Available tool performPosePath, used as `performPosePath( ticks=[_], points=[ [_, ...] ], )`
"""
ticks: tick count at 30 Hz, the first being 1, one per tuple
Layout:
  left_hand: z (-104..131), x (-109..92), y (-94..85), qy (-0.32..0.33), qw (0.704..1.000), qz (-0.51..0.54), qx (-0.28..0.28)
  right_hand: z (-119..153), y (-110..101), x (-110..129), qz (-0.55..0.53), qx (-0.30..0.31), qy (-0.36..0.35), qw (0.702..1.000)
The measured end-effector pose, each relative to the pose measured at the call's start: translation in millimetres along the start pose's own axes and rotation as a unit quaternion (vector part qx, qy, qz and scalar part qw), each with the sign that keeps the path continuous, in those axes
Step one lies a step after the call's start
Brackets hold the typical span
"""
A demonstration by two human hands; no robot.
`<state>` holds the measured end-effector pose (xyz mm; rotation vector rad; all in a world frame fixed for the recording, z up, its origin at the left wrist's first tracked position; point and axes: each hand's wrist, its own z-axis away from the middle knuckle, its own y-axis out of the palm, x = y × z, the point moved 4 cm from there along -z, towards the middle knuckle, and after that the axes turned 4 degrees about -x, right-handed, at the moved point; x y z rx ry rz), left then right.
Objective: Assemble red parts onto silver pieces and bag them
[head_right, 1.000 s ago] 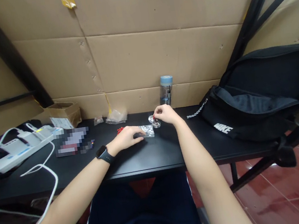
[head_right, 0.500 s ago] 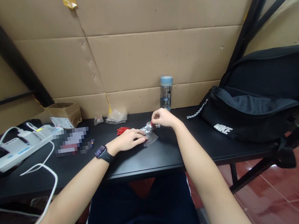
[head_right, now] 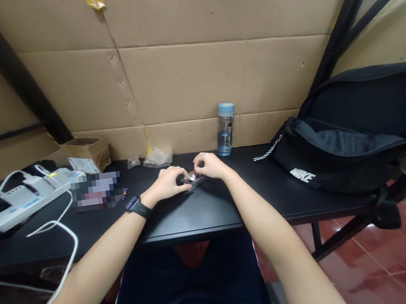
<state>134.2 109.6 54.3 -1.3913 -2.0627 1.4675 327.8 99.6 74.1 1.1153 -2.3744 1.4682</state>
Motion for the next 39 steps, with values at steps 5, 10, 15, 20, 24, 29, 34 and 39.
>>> performPosePath(
  ticks=[5, 10, 15, 20, 24, 29, 34, 39],
  points=[
    [1, -2, -1.9, 0.068, 0.995, 0.028, 0.07, -1, 7, -7, 0.039, -0.018, 0.018, 0.999],
    [5, -6, 5.5, 0.113, 0.986, 0.031, 0.119, -2, -8, -2, 0.032, -0.125, 0.023, 0.991],
    [6, -1, 16.0, 0.047, 0.994, -0.07, 0.063, 0, -31, 3, 0.015, -0.237, 0.031, 0.971],
    [-5, 9, 22.1, -0.036, 0.992, -0.112, 0.045, 1, -33, -4, 0.021, -0.151, 0.028, 0.988],
    [-13, 35, 1.4, -0.06, 0.994, -0.087, -0.019, 3, -13, -5, 0.029, 0.002, 0.035, 0.999],
    [2, 87, -38.7, -0.103, 0.99, -0.076, -0.058, 3, 9, 3, 0.022, 0.105, 0.025, 0.994],
    [8, 93, -45.0, -0.093, 0.994, -0.025, -0.057, 4, -5, -12, 0.009, 0.091, 0.04, 0.995],
    [1, 66, -31.6, -0.05, 0.997, -0.055, -0.012, 14, -36, -46, 0.087, 0.027, 0.126, 0.988]
  ],
)
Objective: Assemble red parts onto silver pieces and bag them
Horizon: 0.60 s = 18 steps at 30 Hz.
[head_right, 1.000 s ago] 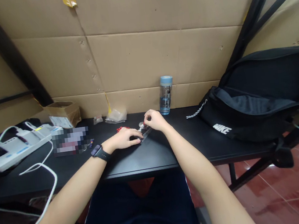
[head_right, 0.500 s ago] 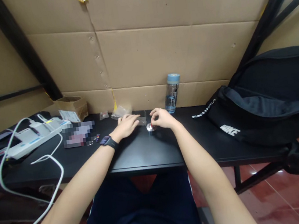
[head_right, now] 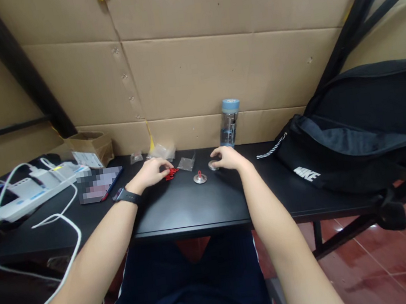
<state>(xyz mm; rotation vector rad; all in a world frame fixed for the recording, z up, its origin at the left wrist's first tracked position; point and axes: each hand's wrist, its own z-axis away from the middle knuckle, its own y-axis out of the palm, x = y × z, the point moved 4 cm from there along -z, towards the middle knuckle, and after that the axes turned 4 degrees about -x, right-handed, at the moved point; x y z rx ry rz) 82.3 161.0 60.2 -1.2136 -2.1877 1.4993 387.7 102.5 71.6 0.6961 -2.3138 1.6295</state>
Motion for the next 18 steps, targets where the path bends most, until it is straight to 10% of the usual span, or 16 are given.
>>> performPosePath(
  ticks=[18],
  points=[
    [4, 3, 8.7, 0.025, 0.995, -0.068, 0.068, 1, 11, -9, -0.023, 0.071, 0.014, 0.997]
  ],
)
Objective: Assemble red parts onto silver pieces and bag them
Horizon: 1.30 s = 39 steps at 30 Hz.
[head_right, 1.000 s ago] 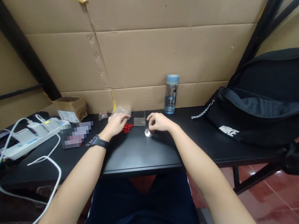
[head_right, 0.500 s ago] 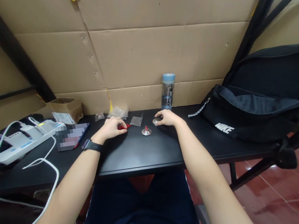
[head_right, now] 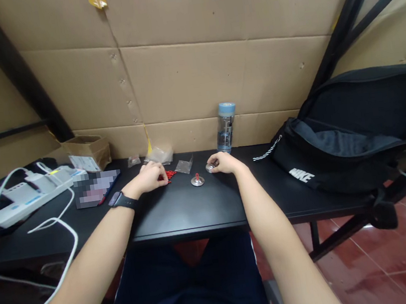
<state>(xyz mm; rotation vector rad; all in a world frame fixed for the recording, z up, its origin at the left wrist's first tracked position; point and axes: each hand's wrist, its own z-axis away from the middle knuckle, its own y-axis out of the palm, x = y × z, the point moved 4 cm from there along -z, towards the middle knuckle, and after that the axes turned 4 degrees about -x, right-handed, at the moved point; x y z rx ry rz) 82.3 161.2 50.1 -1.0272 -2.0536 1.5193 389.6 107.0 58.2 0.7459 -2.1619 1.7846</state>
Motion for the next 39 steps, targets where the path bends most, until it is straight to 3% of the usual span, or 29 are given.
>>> performPosePath(
  ticks=[5, 10, 13, 16, 19, 24, 39],
  points=[
    [2, -14, -10.1, 0.025, 0.999, 0.032, -0.012, 2, -4, -5, -0.009, -0.014, 0.016, 1.0],
    [2, -32, -27.6, 0.015, 0.976, 0.201, -0.084, 2, -9, -4, -0.12, -0.061, 0.017, 0.991],
    [1, -38, -31.0, -0.001, 0.964, 0.227, -0.139, 3, -7, 13, -0.27, -0.071, -0.006, 0.96],
    [-1, -46, -32.3, 0.001, 0.957, 0.22, -0.191, 5, 2, 40, -0.417, -0.042, -0.029, 0.907],
    [-2, -56, -33.9, 0.006, 0.95, 0.218, -0.222, 6, 11, 66, -0.487, -0.017, -0.062, 0.871],
    [-1, -68, -37.8, 0.005, 0.948, 0.192, -0.252, 6, 20, 85, -0.506, -0.006, -0.096, 0.857],
    [0, -82, -26.3, 0.025, 0.961, 0.065, -0.266, 4, 29, 87, -0.526, -0.012, -0.081, 0.846]
  ],
)
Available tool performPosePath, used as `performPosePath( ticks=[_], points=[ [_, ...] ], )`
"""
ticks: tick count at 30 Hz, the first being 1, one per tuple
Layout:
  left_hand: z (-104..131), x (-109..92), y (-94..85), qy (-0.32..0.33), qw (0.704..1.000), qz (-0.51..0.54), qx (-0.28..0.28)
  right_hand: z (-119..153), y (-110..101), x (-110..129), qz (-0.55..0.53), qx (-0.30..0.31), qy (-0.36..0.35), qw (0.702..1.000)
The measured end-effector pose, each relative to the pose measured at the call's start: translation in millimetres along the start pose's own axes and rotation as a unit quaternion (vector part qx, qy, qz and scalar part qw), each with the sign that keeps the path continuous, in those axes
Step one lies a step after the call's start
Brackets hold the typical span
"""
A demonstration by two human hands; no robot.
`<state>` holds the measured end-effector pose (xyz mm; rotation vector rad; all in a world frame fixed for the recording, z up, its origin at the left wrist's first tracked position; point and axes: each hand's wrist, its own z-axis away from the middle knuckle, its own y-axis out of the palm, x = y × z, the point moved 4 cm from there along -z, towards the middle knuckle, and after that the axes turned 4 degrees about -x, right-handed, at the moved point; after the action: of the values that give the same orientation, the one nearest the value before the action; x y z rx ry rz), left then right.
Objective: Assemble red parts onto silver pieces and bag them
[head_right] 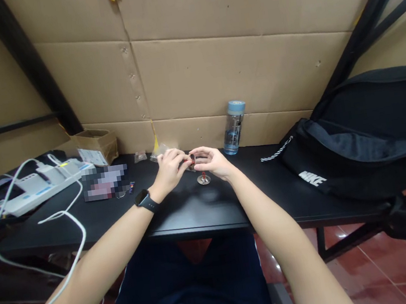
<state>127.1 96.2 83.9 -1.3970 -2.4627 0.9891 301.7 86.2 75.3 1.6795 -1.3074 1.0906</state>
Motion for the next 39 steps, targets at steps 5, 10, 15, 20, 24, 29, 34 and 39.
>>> performPosePath(
  ticks=[5, 10, 15, 20, 24, 29, 34, 39],
  points=[
    [0, -1, 0.9, -0.007, 1.0, -0.01, -0.006, 1, 2, 1, 0.014, -0.012, 0.006, 1.0],
    [2, -2, -0.4, -0.014, 0.999, -0.005, -0.029, 0, 3, -2, 0.007, -0.038, 0.004, 0.999],
    [3, 0, 3.3, -0.04, 0.999, 0.022, 0.002, -1, 6, -5, 0.004, -0.078, 0.015, 0.997],
    [0, 6, 4.2, -0.061, 0.997, 0.045, 0.023, -1, 6, -4, -0.001, -0.09, 0.019, 0.996],
    [-1, 8, 3.9, -0.064, 0.996, 0.054, 0.027, -1, 3, -6, 0.006, -0.078, 0.023, 0.997],
    [1, 7, 4.3, -0.057, 0.997, 0.046, -0.001, -2, 2, -11, 0.008, -0.073, 0.012, 0.997],
    [1, 11, 4.9, -0.087, 0.993, 0.077, -0.007, -2, 2, -12, 0.024, -0.068, 0.006, 0.997],
    [-1, 16, 3.5, -0.078, 0.984, 0.159, 0.017, -3, 3, -11, 0.058, -0.044, 0.01, 0.997]
  ],
)
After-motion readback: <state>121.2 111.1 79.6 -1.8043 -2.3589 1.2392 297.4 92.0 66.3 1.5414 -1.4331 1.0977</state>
